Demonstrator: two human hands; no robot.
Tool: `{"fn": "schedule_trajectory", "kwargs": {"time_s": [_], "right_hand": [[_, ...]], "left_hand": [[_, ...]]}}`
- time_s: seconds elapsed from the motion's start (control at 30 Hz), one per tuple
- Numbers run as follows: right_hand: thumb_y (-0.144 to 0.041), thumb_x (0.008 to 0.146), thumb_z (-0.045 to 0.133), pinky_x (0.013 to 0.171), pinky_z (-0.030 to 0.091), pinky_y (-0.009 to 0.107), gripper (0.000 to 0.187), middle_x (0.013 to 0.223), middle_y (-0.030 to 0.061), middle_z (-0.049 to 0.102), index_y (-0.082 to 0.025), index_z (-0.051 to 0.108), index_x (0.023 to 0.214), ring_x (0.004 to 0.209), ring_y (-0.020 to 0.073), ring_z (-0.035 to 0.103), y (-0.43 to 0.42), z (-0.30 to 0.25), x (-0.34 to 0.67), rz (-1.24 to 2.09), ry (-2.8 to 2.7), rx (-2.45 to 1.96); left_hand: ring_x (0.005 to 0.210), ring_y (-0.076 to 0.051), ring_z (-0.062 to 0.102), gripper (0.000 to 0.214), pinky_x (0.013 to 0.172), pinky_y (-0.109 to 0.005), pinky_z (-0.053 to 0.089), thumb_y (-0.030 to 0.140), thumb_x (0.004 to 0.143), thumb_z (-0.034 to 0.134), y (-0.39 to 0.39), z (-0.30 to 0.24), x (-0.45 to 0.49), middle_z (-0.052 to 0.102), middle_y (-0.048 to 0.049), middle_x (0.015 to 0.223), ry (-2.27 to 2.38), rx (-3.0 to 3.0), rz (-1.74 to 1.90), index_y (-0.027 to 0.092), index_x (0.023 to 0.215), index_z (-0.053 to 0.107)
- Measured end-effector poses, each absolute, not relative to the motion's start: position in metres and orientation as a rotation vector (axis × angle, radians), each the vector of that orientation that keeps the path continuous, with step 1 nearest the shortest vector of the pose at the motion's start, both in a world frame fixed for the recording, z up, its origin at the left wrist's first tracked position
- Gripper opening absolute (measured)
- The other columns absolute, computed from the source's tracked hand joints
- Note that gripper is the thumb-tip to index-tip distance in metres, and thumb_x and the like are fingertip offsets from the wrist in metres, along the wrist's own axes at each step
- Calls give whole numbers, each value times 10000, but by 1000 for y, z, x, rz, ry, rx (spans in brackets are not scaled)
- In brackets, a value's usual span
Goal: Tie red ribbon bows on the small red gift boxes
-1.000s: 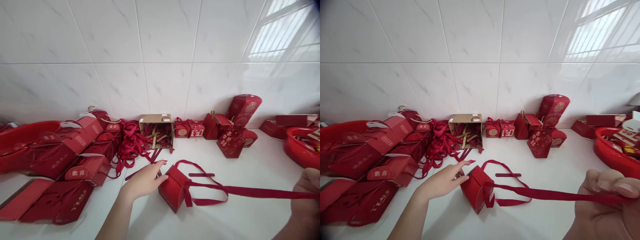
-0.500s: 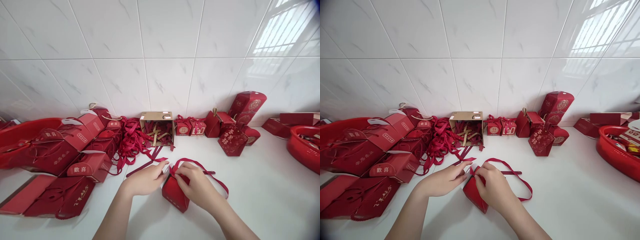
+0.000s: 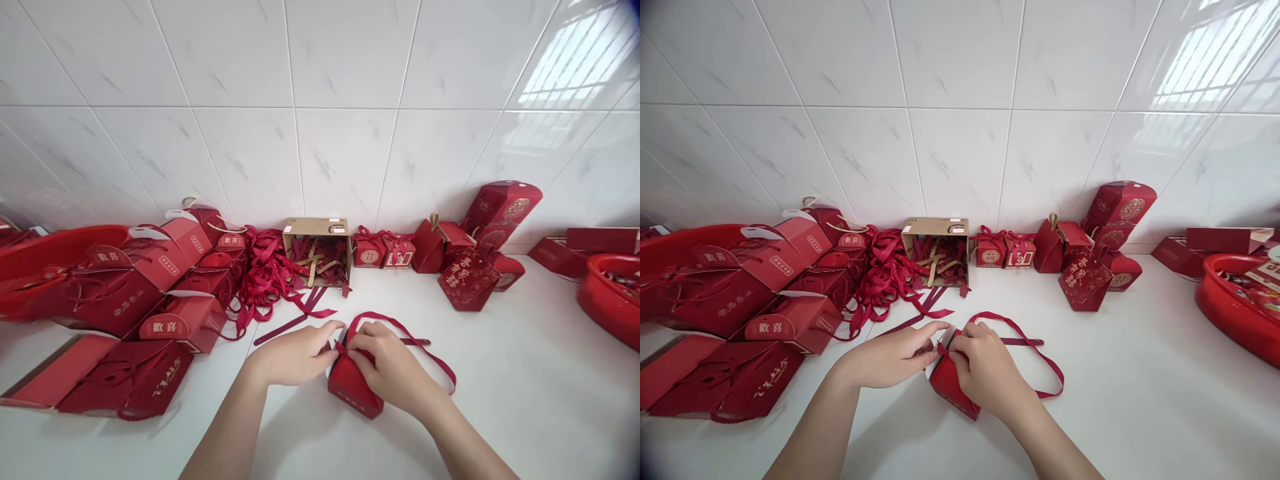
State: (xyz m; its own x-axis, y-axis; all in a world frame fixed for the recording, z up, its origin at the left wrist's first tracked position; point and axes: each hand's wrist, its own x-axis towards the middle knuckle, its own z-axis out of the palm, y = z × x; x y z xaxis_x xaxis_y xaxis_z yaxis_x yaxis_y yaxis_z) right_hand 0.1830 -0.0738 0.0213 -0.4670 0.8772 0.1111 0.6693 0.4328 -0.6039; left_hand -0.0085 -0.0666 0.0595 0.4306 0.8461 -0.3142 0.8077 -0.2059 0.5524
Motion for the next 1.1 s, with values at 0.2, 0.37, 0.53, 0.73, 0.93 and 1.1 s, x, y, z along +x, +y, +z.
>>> {"fn": "schedule_trajectory", "kwargs": {"time_s": [0.2,0.37,0.53,0.73,0.93,1.1], "right_hand": [[-135,893,452,685,470,324,239,794,44,569,-211,668,822,771,200,559,-72,14,181,668,-2222,-1334],[-192,907,469,716,480,333,223,817,46,578,-227,681,847,800,204,562,-71,12,178,680,-2185,-1317],[-288,906,498,820,472,371,154,1031,69,584,-238,615,991,972,235,557,-73,31,200,629,-2100,-1387],[-491,839,534,728,456,373,298,1032,92,661,-225,637,925,875,264,603,-83,52,247,836,-2157,-1837],[-539,724,646,710,436,348,469,1072,127,671,-189,663,1037,938,306,607,-70,37,240,1047,-2274,-1882],[-521,733,650,666,417,313,377,975,84,679,-199,650,930,867,262,607,-53,22,231,1016,-2236,-1782]], "left_hand": [[683,-194,575,359,549,-257,328,466,908,354,-62,57,-8,639,-12,796,1388,1991,118,270,1119,569],[609,-156,507,252,522,-247,297,349,871,395,-56,55,-5,609,8,702,1392,2053,151,217,742,566],[651,-160,552,219,556,-234,337,332,840,429,-50,58,-29,635,14,721,1641,2046,239,217,718,569],[899,-336,588,216,700,-383,406,326,836,407,-38,63,-78,639,-131,956,2364,1908,358,195,900,566],[1040,-248,572,237,871,-330,430,394,818,509,-37,52,-51,627,-39,1125,1609,2046,328,255,993,588],[787,-204,568,198,647,-273,397,403,755,588,-41,41,-15,630,-9,913,1305,1999,7,235,857,564]]}}
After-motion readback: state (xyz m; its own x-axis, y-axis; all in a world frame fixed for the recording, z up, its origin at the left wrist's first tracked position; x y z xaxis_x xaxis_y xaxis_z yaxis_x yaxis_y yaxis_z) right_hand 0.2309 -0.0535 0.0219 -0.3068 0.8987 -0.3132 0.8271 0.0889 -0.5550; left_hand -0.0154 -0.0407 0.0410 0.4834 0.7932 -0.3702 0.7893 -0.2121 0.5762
